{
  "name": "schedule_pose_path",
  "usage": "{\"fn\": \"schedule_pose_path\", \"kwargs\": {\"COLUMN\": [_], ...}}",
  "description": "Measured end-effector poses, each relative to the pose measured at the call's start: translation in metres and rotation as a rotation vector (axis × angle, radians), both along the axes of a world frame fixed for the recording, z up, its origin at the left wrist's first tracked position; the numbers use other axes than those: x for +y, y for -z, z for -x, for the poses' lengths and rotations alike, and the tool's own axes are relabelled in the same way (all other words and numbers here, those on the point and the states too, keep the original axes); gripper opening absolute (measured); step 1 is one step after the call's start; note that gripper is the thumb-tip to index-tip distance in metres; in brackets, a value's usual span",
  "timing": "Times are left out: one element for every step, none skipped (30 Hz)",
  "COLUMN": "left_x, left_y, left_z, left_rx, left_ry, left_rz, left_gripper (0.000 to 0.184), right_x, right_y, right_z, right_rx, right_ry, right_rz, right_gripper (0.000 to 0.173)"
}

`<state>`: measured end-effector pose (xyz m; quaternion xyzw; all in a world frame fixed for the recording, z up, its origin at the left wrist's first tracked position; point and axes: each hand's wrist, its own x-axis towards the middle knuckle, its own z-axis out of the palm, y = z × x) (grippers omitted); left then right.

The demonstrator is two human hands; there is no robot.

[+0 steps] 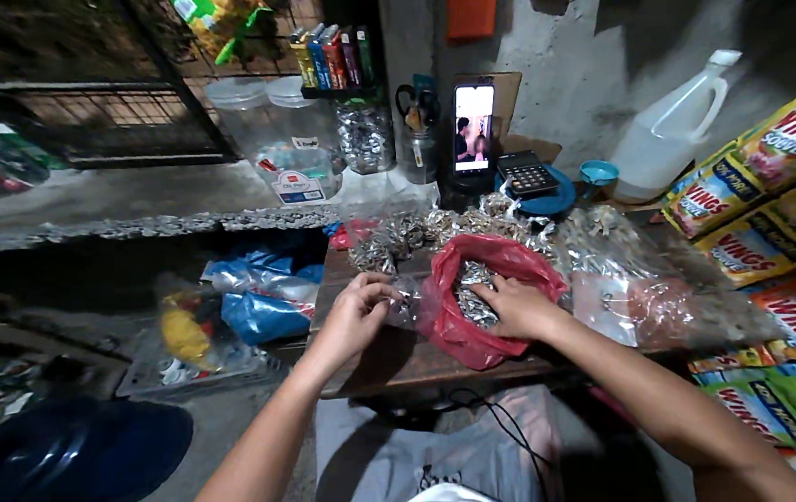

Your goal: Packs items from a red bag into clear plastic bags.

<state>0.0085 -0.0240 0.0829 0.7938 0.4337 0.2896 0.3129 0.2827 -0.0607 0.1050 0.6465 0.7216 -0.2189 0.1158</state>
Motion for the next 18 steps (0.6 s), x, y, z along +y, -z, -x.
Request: {"fn": "schedule_pose_path", "kwargs": {"left_x": [0.000, -0.001, -0.002, -0.002, -0.001, -0.001, 0.000, 0.001, 0.002, 0.003, 0.003, 0.003, 0.002, 0.002, 0.002, 0.002, 0.003, 0.003], "left_y": [-0.004, -0.009, -0.014, -0.018, -0.022, -0.025, -0.029, -0.032, -0.035, -0.037, -0.041, -0.045, -0.048, -0.050, -0.051, -0.053, -0.054, -0.054], "left_z": [0.002, 0.003, 0.003, 0.002, 0.002, 0.001, 0.001, 0.000, -0.001, -0.001, 0.000, 0.001, 0.002, 0.004, 0.006, 0.007, 0.007, 0.007], "left_rx": [0.070, 0.132, 0.180, 0.220, 0.252, 0.276, 0.293, 0.307, 0.313, 0.311, 0.307, 0.295, 0.276, 0.254, 0.233, 0.216, 0.203, 0.195], "left_ry": [0.022, 0.037, 0.046, 0.053, 0.059, 0.065, 0.067, 0.065, 0.059, 0.048, 0.033, 0.015, -0.003, -0.017, -0.027, -0.037, -0.046, -0.053], "left_rz": [0.011, 0.030, 0.048, 0.062, 0.069, 0.072, 0.083, 0.097, 0.108, 0.114, 0.123, 0.126, 0.118, 0.112, 0.116, 0.125, 0.141, 0.158], "left_gripper": [0.029, 0.032, 0.034, 0.036, 0.038, 0.039, 0.041, 0.042, 0.043, 0.044, 0.045, 0.046, 0.047, 0.047, 0.048, 0.049, 0.050, 0.051], "right_x": [0.001, 0.003, 0.004, 0.004, 0.004, 0.004, 0.003, 0.003, 0.003, 0.003, 0.002, 0.002, 0.001, 0.000, -0.001, -0.002, -0.003, -0.004], "right_y": [0.000, 0.000, 0.001, 0.002, 0.003, 0.003, 0.004, 0.004, 0.004, 0.004, 0.003, 0.002, 0.001, 0.001, 0.001, 0.001, 0.002, 0.002], "right_z": [-0.001, -0.002, -0.003, -0.003, -0.002, 0.000, 0.002, 0.004, 0.004, 0.005, 0.005, 0.005, 0.005, 0.006, 0.008, 0.011, 0.014, 0.017], "right_rx": [0.013, 0.019, 0.026, 0.025, 0.013, -0.003, -0.016, -0.021, -0.023, -0.024, -0.025, -0.026, -0.028, -0.032, -0.039, -0.052, -0.068, -0.080], "right_ry": [0.012, 0.022, 0.024, 0.022, 0.013, 0.002, -0.008, -0.017, -0.026, -0.034, -0.041, -0.047, -0.049, -0.050, -0.050, -0.050, -0.050, -0.050], "right_rz": [-0.010, -0.013, -0.016, -0.013, 0.000, 0.010, 0.013, 0.012, 0.012, 0.015, 0.019, 0.025, 0.034, 0.039, 0.043, 0.048, 0.046, 0.041], "right_gripper": [0.078, 0.076, 0.077, 0.080, 0.084, 0.087, 0.088, 0.088, 0.087, 0.085, 0.084, 0.085, 0.086, 0.087, 0.088, 0.089, 0.090, 0.091]}}
